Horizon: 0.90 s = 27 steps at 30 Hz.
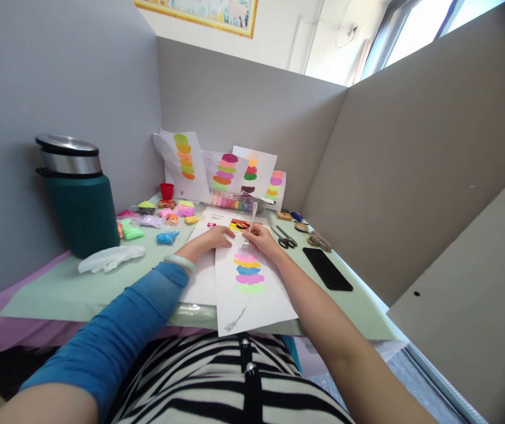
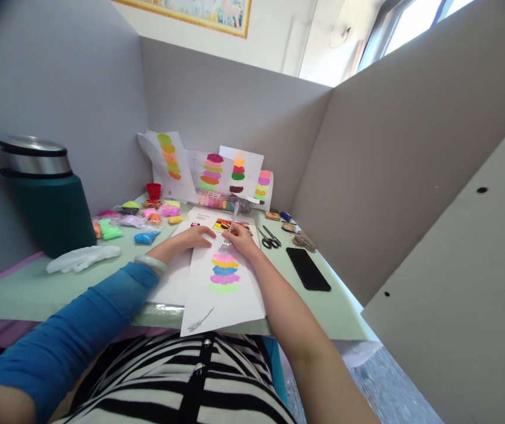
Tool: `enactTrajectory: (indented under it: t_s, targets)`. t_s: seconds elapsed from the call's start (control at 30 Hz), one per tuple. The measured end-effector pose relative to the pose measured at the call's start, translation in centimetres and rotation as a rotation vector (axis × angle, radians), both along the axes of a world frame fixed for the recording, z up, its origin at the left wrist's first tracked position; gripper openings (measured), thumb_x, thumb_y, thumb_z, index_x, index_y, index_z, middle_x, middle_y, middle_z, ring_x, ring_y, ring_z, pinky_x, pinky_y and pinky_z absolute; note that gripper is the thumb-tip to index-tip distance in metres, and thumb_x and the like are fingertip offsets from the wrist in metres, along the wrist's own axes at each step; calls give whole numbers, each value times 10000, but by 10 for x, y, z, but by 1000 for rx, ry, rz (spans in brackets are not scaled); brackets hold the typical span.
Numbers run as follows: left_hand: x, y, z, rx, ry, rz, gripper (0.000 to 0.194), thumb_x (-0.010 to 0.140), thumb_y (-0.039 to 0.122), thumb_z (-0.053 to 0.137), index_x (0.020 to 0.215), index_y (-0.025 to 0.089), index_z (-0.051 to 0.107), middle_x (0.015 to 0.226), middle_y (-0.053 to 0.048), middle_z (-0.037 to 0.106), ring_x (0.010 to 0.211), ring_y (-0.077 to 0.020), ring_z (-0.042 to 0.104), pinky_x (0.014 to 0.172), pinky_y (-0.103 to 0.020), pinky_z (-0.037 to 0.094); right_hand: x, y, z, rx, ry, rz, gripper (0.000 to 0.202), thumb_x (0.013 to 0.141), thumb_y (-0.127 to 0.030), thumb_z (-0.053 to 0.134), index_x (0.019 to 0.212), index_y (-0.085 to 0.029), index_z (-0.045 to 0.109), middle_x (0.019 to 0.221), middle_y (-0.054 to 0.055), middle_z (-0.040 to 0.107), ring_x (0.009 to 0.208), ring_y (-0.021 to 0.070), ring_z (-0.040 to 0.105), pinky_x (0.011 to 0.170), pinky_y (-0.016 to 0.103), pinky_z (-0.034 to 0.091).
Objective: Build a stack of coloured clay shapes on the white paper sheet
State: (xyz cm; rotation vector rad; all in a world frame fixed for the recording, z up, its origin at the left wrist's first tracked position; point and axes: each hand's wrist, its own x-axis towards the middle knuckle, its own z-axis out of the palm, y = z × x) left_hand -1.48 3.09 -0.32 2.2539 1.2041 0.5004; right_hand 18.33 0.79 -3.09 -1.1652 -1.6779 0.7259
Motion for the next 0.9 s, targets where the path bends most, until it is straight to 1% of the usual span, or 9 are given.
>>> enactTrajectory:
  t_s: [0.1, 0.27, 0.4, 0.47, 0.67, 0.77, 0.9]
  targets:
    - [0, 1, 0, -1, 8, 2, 455, 640, 227, 586, 1089, 182, 650, 965, -38, 660, 911, -219, 599, 730, -250, 466, 1, 2, -3, 5, -24, -5, 293, 700, -456, 605, 716, -190, 484, 537, -52, 438, 477, 89, 365, 459, 228, 267]
    - [0, 1, 0, 5, 8, 5, 450, 634, 242, 593, 1077, 192, 654, 956, -33, 665, 894, -221, 605, 722, -254, 471, 3, 10, -8, 48, -115, -75, 282, 694, -447, 597, 724, -179, 512, 601, -34, 477, 539, 103, 395, 491, 227, 285]
    - [0, -2, 1, 4, 6, 6, 448, 635, 246, 596, 1076, 190, 653, 960, -34, 662, 917, -224, 597, 736, -255, 470, 4, 11, -9, 53, -174, -115, 267, 686, -433, 598, 705, -179, 518, 614, -30, 481, 556, 108, 399, 500, 232, 287]
    - [0, -2, 2, 5, 2, 4, 443, 635, 244, 597, 1071, 189, 653, 963, -34, 659, 925, -222, 591, 743, -253, 468, 4, 9, -8, 51, -175, -127, 265, 688, -434, 594, 693, -182, 512, 608, -28, 485, 560, 111, 402, 502, 233, 289]
    - [0, 0, -1, 8, 4, 8, 442, 638, 243, 601, 1074, 190, 652, 937, -35, 654, 873, -212, 599, 693, -244, 460, 6, 5, -2, 55, -136, -155, 273, 709, -432, 582, 640, -186, 486, 555, -30, 451, 550, 115, 394, 495, 236, 283]
    - [0, 1, -2, 11, 10, 7, 448, 641, 246, 597, 1083, 194, 649, 925, -33, 657, 866, -216, 601, 684, -249, 460, 6, 5, -1, 54, -137, -182, 272, 710, -428, 580, 629, -184, 492, 559, -27, 444, 550, 114, 387, 492, 239, 281]
    - [-1, 1, -2, 16, 8, -4, 441, 642, 257, 598, 1075, 193, 649, 937, -31, 661, 864, -215, 604, 691, -250, 465, 6, 6, -3, 78, -144, -167, 257, 705, -414, 584, 633, -183, 499, 592, -24, 463, 555, 111, 395, 502, 242, 294]
